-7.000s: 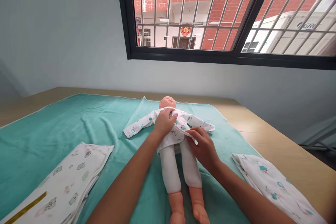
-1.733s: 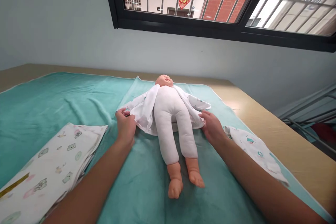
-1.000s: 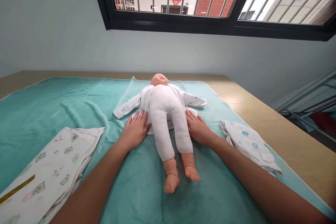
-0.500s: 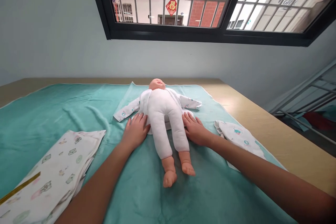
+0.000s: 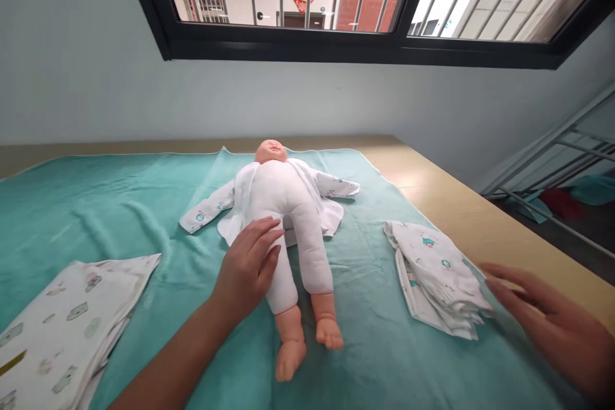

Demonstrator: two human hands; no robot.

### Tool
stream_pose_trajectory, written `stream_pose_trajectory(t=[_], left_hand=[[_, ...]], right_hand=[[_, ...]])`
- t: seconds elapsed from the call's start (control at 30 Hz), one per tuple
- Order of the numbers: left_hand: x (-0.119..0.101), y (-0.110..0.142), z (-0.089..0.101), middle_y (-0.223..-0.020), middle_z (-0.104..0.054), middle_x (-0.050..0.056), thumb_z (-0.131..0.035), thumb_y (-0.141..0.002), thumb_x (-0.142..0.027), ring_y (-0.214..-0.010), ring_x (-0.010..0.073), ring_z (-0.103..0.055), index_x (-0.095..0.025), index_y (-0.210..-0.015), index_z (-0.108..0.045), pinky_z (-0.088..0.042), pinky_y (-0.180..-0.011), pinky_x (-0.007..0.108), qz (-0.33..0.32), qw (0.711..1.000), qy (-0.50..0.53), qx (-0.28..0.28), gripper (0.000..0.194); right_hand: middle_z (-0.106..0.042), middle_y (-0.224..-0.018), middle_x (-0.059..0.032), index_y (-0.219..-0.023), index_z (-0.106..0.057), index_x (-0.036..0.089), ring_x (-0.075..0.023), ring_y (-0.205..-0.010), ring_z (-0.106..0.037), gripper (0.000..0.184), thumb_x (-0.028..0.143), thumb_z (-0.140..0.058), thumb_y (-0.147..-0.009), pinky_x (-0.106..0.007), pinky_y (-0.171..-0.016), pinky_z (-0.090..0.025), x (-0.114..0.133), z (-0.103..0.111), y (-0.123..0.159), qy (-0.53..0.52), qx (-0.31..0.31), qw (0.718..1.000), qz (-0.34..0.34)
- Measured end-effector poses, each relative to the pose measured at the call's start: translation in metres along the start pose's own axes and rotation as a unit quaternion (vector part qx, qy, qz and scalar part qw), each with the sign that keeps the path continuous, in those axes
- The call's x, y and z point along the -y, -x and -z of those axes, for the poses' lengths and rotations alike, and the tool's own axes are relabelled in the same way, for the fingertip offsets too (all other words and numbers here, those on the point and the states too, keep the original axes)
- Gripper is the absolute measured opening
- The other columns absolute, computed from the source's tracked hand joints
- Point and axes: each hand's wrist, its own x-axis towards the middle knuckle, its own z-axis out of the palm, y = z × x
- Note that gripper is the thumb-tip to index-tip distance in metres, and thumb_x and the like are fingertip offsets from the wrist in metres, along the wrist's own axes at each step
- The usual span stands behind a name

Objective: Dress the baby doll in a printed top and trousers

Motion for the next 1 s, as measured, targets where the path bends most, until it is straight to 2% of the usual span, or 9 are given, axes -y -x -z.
stream_pose_trajectory(t=[0.1,0.23,0.43,0.53,0.63,0.73,0.8,0.9,1.0], left_hand=[[-0.011,0.000,-0.006,-0.124,-0.067,0.006,-0.048,-0.093,-0.009,-0.127,0.0219,-0.054,-0.021,-0.112,-0.061,-0.026,-0.119,0.055,-0.008,0.998,0.004,0.058,0.026],[-0.017,-0.003,-0.007,-0.112,-0.072,0.001,-0.046,-0.094,-0.013,-0.119,0.0204,-0.060,-0.023,-0.104,-0.065,-0.020,-0.121,0.055,0.026,0.996,-0.002,0.091,0.023],[-0.055,-0.022,-0.017,-0.106,-0.071,0.004,-0.045,-0.094,-0.011,-0.106,0.0194,-0.063,-0.021,-0.102,-0.064,-0.044,-0.106,0.043,0.038,0.995,0.053,0.080,0.023],[-0.101,-0.042,-0.037,-0.102,-0.070,0.005,-0.047,-0.092,-0.011,-0.096,0.0200,-0.063,-0.020,-0.108,-0.063,-0.051,-0.089,0.038,0.003,0.987,0.086,0.139,0.024],[-0.143,-0.065,-0.066,-0.124,-0.064,0.011,-0.058,-0.092,-0.029,-0.113,0.0267,-0.058,-0.017,-0.130,-0.053,-0.049,-0.097,0.043,-0.067,0.958,0.095,0.262,0.041],[-0.162,-0.086,-0.096,-0.137,-0.056,0.017,-0.066,-0.087,-0.041,-0.125,0.0319,-0.052,-0.013,-0.140,-0.043,-0.046,-0.101,0.048,-0.085,0.945,0.113,0.293,0.064],[-0.164,-0.097,-0.106,-0.122,-0.065,0.016,-0.065,-0.087,-0.041,-0.112,0.0312,-0.059,-0.013,-0.125,-0.055,-0.049,-0.094,0.046,-0.065,0.937,0.130,0.316,0.048],[-0.162,-0.107,-0.099,-0.091,-0.070,0.006,-0.059,-0.091,-0.038,-0.083,0.0216,-0.063,-0.018,-0.090,-0.065,-0.049,-0.075,0.034,0.008,0.923,0.228,0.309,0.021],[-0.160,-0.112,-0.074,-0.082,-0.067,0.002,-0.060,-0.091,-0.038,-0.073,0.0154,-0.058,-0.019,-0.084,-0.064,-0.044,-0.065,0.027,0.095,0.890,0.369,0.252,0.020]], right_hand=[[-0.071,-0.122,-0.0066,-0.115,-0.071,0.030,-0.0357,-0.108,-0.068,0.047,0.061,-0.061,-0.081,-0.047,-0.087,-0.059,-0.041,-0.006,0.022,0.009,0.049,0.999,0.014],[-0.065,-0.130,-0.0075,-0.124,-0.065,0.029,-0.0337,-0.117,-0.063,0.054,0.059,-0.066,-0.079,-0.050,-0.101,-0.052,-0.052,-0.011,0.030,0.014,0.061,0.995,0.080],[-0.065,-0.126,-0.0075,-0.117,-0.070,0.032,-0.0309,-0.113,-0.064,0.043,0.055,-0.066,-0.081,-0.042,-0.090,-0.057,-0.041,-0.011,0.016,0.028,0.076,0.988,0.130],[-0.066,-0.123,-0.0076,-0.112,-0.073,0.031,-0.0297,-0.112,-0.064,0.034,0.048,-0.063,-0.084,-0.041,-0.090,-0.057,-0.032,-0.015,0.012,0.030,0.062,0.985,0.160],[-0.068,-0.116,-0.0075,-0.105,-0.074,0.029,-0.0291,-0.108,-0.065,0.027,0.042,-0.060,-0.086,-0.041,-0.089,-0.057,-0.017,-0.015,0.006,0.015,0.039,0.984,0.175],[-0.070,-0.108,-0.0062,-0.100,-0.073,0.028,-0.0271,-0.101,-0.067,0.021,0.039,-0.061,-0.086,-0.037,-0.083,-0.058,0.008,-0.007,0.001,-0.028,0.026,0.983,0.177],[-0.072,-0.104,-0.0052,-0.098,-0.073,0.027,-0.0257,-0.096,-0.069,0.020,0.038,-0.061,-0.086,-0.033,-0.078,-0.059,0.026,0.002,-0.002,-0.072,0.030,0.983,0.167],[-0.074,-0.092,-0.0033,-0.096,-0.073,0.026,-0.0238,-0.080,-0.071,0.023,0.044,-0.065,-0.084,-0.028,-0.065,-0.059,0.049,0.015,-0.005,-0.141,0.047,0.982,0.113],[-0.072,-0.077,-0.0015,-0.089,-0.073,0.026,-0.0204,-0.063,-0.068,0.025,0.048,-0.073,-0.077,-0.025,-0.049,-0.055,0.072,0.019,-0.012,-0.217,0.015,0.975,0.046]])
